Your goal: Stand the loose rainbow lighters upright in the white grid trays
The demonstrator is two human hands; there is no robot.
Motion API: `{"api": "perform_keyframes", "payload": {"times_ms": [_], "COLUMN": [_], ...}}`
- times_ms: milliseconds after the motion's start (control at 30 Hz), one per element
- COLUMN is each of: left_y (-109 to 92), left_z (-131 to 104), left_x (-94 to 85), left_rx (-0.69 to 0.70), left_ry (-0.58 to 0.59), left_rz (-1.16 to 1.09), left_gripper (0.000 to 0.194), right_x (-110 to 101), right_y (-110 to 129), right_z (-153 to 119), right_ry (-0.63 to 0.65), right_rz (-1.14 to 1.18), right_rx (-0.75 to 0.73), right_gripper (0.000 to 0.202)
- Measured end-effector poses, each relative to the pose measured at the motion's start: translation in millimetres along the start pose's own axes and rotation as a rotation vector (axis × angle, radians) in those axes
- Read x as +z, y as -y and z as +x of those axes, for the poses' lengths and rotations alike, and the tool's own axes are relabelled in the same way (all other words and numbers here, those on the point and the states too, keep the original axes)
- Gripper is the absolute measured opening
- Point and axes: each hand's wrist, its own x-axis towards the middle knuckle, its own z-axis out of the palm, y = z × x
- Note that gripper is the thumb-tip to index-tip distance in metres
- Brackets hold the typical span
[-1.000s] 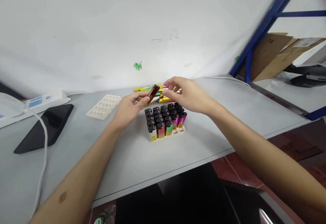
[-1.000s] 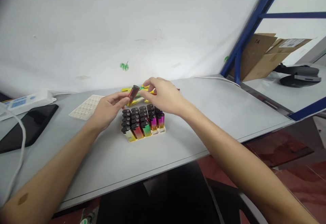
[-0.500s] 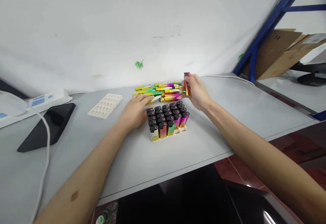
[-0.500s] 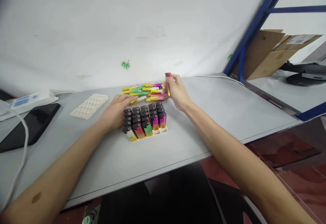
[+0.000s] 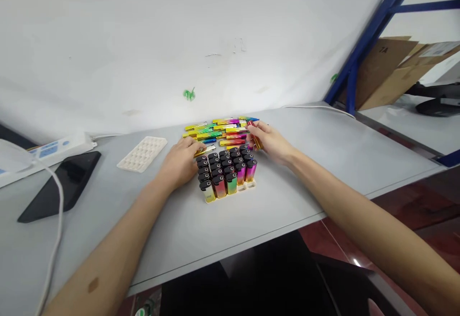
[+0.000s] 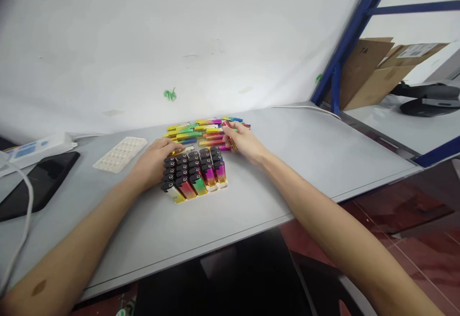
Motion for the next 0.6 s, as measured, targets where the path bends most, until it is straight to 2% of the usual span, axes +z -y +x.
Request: {"api": "perform_keyframes", "payload": {"times_ms": [133, 233, 367, 600], "left_y": [-1.6, -2.7, -3.9, -5.1], "left_z": [1.4, 1.6, 0.9, 1.0], "left_x": [-2.0, -3.3, -3.7, -3.3], "left_rx": [-0.014, -0.018, -0.016, -0.028], "left_ry": [0.009, 0.021, 0.022, 0.035], "left_rz": [0.0, 0.002, 0.0, 0.004], "left_gripper": [0.044, 0.042, 0.038, 0.035], "right_x": [4.6, 6.0, 4.5, 6.3], "right_y": [1.5, 4.4, 5.5, 6.3], "right_z": [-4.7, -3.9, -1.0, -3.0], "right_ry": [0.022, -0.026, -0.091, -0.065], "right_rz": [0.026, 0.077, 0.105, 0.123], "right_rx": [0.046, 0.07, 0.125, 0.088], "right_gripper": [0.033, 0.037, 0.052, 0.038]}}
